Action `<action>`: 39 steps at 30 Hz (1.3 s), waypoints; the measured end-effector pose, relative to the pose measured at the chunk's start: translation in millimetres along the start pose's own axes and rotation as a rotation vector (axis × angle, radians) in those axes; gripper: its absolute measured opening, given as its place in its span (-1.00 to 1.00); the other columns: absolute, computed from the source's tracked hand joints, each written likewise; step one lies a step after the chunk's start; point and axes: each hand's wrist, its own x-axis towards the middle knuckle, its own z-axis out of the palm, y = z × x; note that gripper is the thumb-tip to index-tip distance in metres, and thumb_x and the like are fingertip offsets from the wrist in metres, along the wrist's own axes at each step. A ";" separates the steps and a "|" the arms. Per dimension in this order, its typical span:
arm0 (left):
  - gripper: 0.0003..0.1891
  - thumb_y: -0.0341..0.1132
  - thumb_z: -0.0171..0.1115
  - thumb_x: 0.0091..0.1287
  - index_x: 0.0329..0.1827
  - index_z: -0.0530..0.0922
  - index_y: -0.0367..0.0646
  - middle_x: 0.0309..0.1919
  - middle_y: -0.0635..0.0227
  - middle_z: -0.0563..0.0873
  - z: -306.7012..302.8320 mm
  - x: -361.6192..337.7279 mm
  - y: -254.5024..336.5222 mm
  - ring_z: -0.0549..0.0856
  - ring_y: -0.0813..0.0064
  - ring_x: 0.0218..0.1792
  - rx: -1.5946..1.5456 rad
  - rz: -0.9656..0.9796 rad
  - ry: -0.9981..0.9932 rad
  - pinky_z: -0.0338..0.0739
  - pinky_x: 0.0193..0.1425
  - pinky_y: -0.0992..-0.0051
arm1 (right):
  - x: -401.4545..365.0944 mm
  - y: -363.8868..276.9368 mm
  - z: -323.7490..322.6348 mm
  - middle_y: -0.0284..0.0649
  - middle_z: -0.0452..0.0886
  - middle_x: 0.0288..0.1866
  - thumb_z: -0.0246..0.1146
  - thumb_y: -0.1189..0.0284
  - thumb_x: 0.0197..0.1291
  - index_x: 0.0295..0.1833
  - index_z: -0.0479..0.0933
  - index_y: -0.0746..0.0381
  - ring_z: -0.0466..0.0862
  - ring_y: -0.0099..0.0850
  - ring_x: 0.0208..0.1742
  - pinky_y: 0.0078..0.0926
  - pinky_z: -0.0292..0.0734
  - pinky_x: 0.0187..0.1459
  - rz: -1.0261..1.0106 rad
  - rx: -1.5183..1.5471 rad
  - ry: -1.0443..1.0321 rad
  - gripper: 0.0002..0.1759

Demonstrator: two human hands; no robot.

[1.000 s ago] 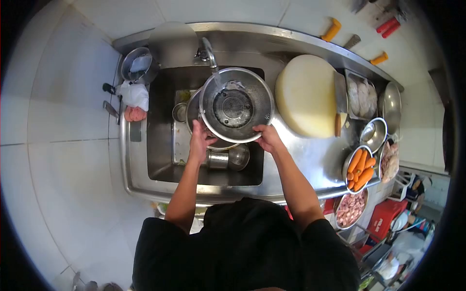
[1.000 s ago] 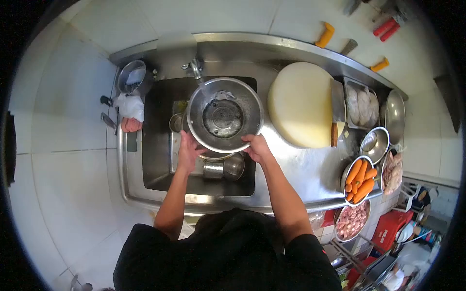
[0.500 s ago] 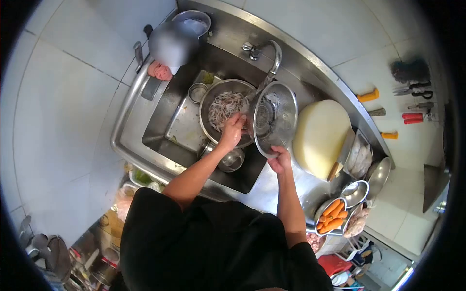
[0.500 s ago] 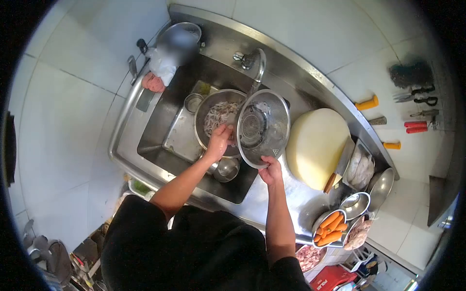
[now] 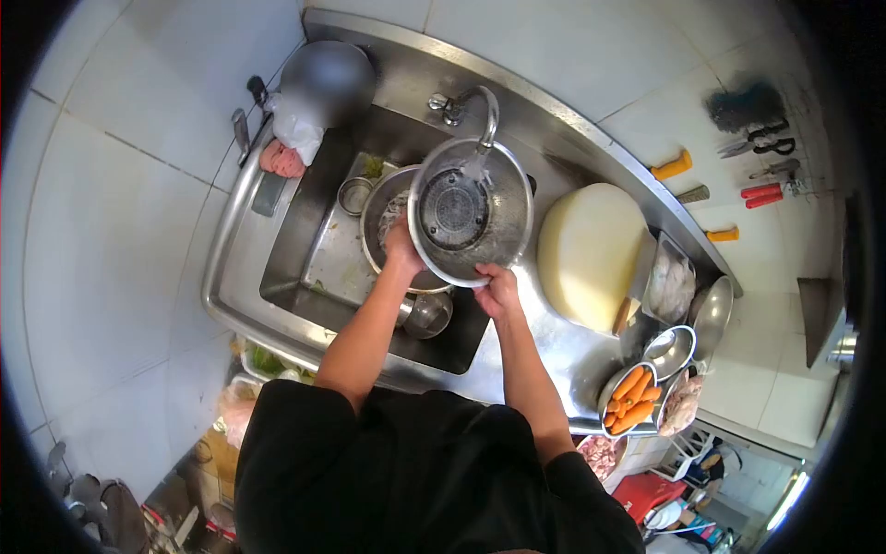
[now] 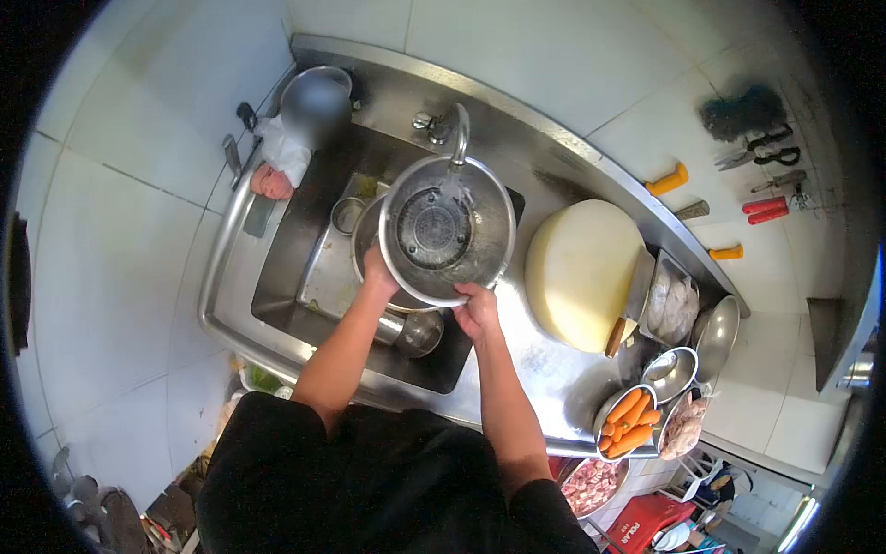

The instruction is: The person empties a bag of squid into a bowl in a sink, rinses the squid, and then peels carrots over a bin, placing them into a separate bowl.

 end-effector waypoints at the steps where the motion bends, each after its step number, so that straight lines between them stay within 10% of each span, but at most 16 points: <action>1: -0.63 -0.17 -0.12 0.54 0.16 0.56 -0.18 0.11 0.15 0.67 -23.8 26.4 1.6 0.65 0.17 0.09 -0.055 -0.029 -0.103 0.50 0.29 0.15 | -0.7 -3.3 10.1 -0.07 0.59 -0.27 0.14 0.65 0.19 -0.29 0.48 0.39 0.67 -0.24 -0.19 -0.34 0.66 -0.05 -0.010 -0.008 0.012 -0.97; 9: -0.69 -0.17 0.03 0.49 0.17 0.38 -0.12 0.15 0.19 0.60 -156.0 67.4 111.4 0.63 0.07 0.10 0.245 0.435 0.048 0.51 0.16 0.02 | -8.5 -4.8 2.7 -0.06 0.55 -0.27 0.11 0.70 0.15 -0.18 0.42 0.48 0.68 -0.20 -0.32 -0.21 0.74 -0.32 -0.021 -0.243 0.067 -0.88; 12: -0.73 -0.26 -0.07 0.53 0.18 0.43 -0.12 0.14 0.18 0.61 -201.4 59.7 140.0 0.65 0.22 0.08 0.418 0.262 0.330 0.54 0.19 0.17 | -4.6 1.4 -8.6 0.05 0.57 -0.15 0.10 0.71 0.12 -0.01 0.38 0.59 0.71 -0.13 -0.25 -0.12 0.78 -0.28 -0.065 -0.317 0.060 -0.70; 15: -0.78 -0.31 0.01 0.50 0.08 0.52 -0.17 0.04 0.23 0.65 -279.1 105.4 133.2 0.65 0.31 -0.01 0.680 0.642 0.348 0.55 0.11 0.31 | -9.4 1.6 -7.7 0.04 0.59 -0.12 0.09 0.70 0.10 0.08 0.37 0.53 0.72 -0.14 -0.23 -0.14 0.78 -0.28 -0.085 -0.391 0.076 -0.62; 20: -0.79 -0.38 0.27 0.33 -0.01 0.62 -0.19 -0.07 0.23 0.68 -80.0 -5.0 66.4 0.67 0.30 -0.05 1.299 1.224 -0.023 0.54 0.08 0.38 | -20.2 3.0 -1.7 0.01 0.60 -0.12 0.09 0.69 0.08 0.15 0.36 0.46 0.72 -0.14 -0.22 -0.18 0.77 -0.34 -0.122 -0.532 0.130 -0.55; 22: -0.76 -0.37 0.30 0.28 0.00 0.63 -0.15 -0.06 0.13 0.68 -59.0 19.1 37.7 0.67 0.16 -0.03 1.505 1.146 -0.288 0.55 0.09 0.33 | -20.5 7.0 1.0 0.01 0.60 -0.12 0.10 0.69 0.07 0.16 0.36 0.45 0.72 -0.15 -0.25 -0.20 0.76 -0.37 -0.120 -0.549 0.147 -0.55; 27: -0.69 -0.34 0.34 0.21 0.01 0.60 -0.16 -0.03 0.12 0.60 -25.7 55.6 -23.1 0.65 0.02 -0.01 1.940 1.058 -0.202 0.58 0.05 0.16 | -16.4 17.0 -14.4 -0.01 0.60 -0.15 0.09 0.71 0.05 0.19 0.35 0.44 0.70 -0.18 -0.32 -0.26 0.74 -0.44 -0.079 -0.541 0.141 -0.50; 39: -0.80 -0.32 0.25 0.24 -0.16 0.61 -0.24 -0.05 0.01 0.63 -53.3 59.5 -36.0 0.66 -0.08 -0.07 2.126 0.738 -0.576 0.56 0.00 0.07 | -29.0 -1.3 -6.0 0.00 0.62 -0.15 0.04 0.71 -0.05 0.22 0.35 0.40 0.72 -0.21 -0.32 -0.33 0.70 -0.56 -0.274 -0.517 0.217 -0.41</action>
